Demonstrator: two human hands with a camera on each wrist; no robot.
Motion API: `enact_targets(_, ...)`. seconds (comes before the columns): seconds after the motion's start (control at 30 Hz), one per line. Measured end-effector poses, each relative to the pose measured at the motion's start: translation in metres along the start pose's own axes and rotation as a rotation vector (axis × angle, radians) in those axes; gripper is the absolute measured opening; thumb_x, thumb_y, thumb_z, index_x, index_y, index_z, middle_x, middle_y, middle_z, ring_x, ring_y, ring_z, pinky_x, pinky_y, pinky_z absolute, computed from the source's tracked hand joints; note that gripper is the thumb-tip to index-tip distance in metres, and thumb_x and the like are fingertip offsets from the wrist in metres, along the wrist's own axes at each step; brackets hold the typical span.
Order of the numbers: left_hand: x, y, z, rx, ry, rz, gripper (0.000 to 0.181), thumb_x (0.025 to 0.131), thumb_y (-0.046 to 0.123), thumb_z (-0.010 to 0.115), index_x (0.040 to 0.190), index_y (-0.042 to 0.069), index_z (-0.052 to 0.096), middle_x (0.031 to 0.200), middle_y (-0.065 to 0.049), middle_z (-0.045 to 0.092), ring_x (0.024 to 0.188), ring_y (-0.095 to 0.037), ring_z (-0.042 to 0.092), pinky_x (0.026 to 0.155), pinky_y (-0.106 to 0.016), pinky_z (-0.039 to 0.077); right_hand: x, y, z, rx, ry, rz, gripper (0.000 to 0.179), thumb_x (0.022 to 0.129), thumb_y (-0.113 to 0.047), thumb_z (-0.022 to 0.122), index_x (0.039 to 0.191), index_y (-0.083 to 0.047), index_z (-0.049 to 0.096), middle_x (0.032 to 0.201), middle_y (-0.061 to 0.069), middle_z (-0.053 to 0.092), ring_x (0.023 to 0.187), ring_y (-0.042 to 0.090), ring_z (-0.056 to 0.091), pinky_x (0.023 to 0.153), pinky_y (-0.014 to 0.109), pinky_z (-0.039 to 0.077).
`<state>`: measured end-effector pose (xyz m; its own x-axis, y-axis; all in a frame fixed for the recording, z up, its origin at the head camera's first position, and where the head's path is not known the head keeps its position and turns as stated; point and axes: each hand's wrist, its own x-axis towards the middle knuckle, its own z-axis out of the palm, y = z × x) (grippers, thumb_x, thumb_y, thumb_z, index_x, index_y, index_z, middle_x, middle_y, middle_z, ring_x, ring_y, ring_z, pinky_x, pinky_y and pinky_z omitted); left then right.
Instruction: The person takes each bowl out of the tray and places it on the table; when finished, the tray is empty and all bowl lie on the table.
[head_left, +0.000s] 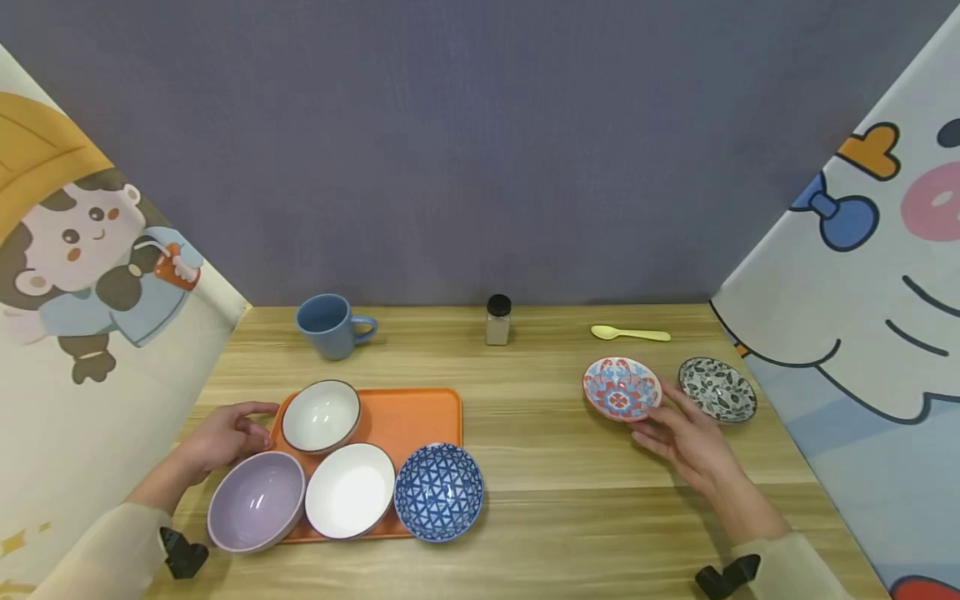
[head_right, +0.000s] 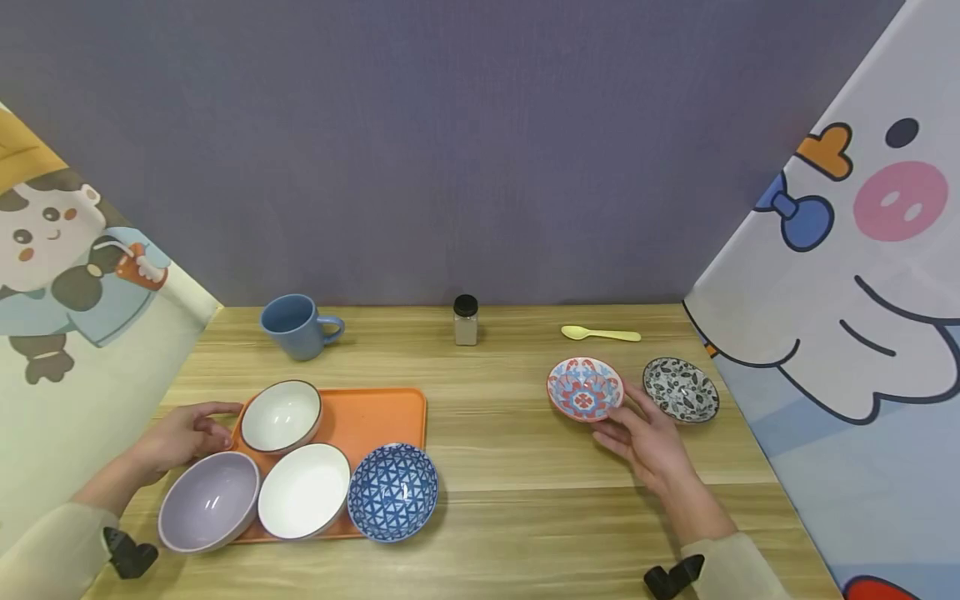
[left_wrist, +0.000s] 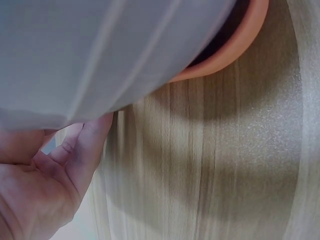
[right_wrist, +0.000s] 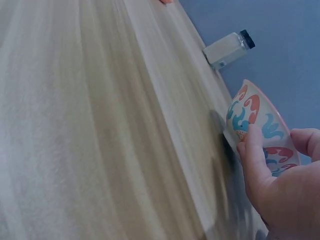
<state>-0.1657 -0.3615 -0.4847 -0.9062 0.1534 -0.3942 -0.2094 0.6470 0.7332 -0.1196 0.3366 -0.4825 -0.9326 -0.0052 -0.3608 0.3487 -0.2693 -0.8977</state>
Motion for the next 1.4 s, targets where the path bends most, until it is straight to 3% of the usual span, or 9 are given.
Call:
enact_targets(0.23,0.001,-0.001,0.0,0.001,0.002,0.007,0.059,0.091,-0.009,0.061,0.148,-0.009,0.043,0.097,-0.014,0.071,0.084,-0.022,0.068,0.064,-0.033,0.058,0.0,0.005,-0.003,-0.004,-0.001,-0.018,0.081,0.106,-0.013,0.057,0.167,-0.023,0.005,0.156,0.016,0.027,0.106,0.018,0.073,0.096,0.039,0.057)
enact_targets(0.7,-0.001,0.001,0.001,0.006,0.002,-0.008,0.06,0.092,-0.009,0.06,0.148,-0.009,0.042,0.098,-0.014,0.071,0.083,-0.023,0.068,0.064,-0.034,0.058,-0.004,0.006,-0.002,0.03,0.019,-0.042,0.084,0.105,-0.01,0.058,0.167,-0.022,0.003,0.154,0.015,0.023,0.105,0.019,0.073,0.096,0.04,0.057)
enact_targets(1.17,-0.002,0.003,0.0,0.008,0.006,0.006,0.059,0.091,-0.009,0.059,0.148,-0.011,0.042,0.097,-0.015,0.07,0.084,-0.023,0.067,0.065,-0.034,0.058,-0.008,0.008,-0.002,-0.048,0.06,-0.079,0.08,0.106,-0.013,0.056,0.167,-0.018,0.004,0.166,0.025,0.01,0.106,0.016,0.072,0.096,0.04,0.057)
enact_targets(1.4,-0.001,0.001,0.001,0.014,0.015,0.0,0.058,0.093,-0.008,0.058,0.148,-0.01,0.042,0.099,-0.015,0.07,0.084,-0.023,0.067,0.065,-0.034,0.058,-0.011,0.006,0.0,-0.115,0.082,-0.044,0.083,0.105,-0.016,0.059,0.167,-0.019,0.004,0.164,0.025,0.017,0.109,0.009,0.069,0.097,0.042,0.056)
